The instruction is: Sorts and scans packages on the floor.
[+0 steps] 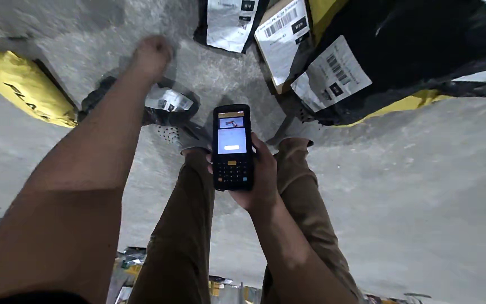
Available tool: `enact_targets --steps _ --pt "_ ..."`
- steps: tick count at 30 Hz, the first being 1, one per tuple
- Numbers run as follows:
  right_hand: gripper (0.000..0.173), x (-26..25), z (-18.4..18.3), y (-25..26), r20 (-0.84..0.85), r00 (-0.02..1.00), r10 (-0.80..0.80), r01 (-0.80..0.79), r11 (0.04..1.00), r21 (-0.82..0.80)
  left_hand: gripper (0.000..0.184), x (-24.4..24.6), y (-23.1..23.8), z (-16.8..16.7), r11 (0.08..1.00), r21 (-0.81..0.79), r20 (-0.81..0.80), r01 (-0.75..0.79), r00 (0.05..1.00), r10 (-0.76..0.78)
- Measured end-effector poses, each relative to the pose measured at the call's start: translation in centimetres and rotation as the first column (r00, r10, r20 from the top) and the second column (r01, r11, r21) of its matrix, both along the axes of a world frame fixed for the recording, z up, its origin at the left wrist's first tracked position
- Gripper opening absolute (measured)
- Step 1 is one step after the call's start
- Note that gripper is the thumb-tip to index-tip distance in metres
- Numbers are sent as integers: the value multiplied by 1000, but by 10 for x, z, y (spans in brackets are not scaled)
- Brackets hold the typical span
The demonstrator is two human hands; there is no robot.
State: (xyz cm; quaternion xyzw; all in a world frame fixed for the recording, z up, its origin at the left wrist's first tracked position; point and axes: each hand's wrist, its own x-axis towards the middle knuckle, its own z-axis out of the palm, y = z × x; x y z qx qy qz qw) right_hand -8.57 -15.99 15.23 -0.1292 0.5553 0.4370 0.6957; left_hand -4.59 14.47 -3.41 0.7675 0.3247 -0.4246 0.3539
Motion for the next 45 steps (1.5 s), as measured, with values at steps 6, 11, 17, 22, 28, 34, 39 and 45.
enact_targets --steps 6,11,17,22,28,34,39,45 --pt "61 0 0 -1 48 999 -2 0 999 37 76 -92 -3 -23 837 -40 -382 545 766 -517" --pt "59 -3 0 -2 63 998 8 -11 999 44 73 -90 -38 -16 722 -61 -352 690 662 -662" --pt "60 -2 -1 -2 87 996 8 -13 998 68 75 -49 -40 31 968 203 -52 149 989 -141" --pt "61 -3 0 1 78 997 18 -23 997 68 88 -71 -43 5 907 223 69 -357 934 350" --pt "60 -2 1 0 63 998 15 -21 996 89 128 -53 -41 -9 921 374 18 -107 994 108" --pt "63 -6 0 1 54 998 27 -32 995 94 82 -8 -11 -7 948 216 -98 234 971 -217" --pt "62 -5 1 3 47 998 32 -37 994 99 58 19 -13 6 979 88 -41 185 982 -182" --pt "62 -7 0 3 63 998 17 -25 992 123 42 21 -20 4 998 12 89 67 994 -68"
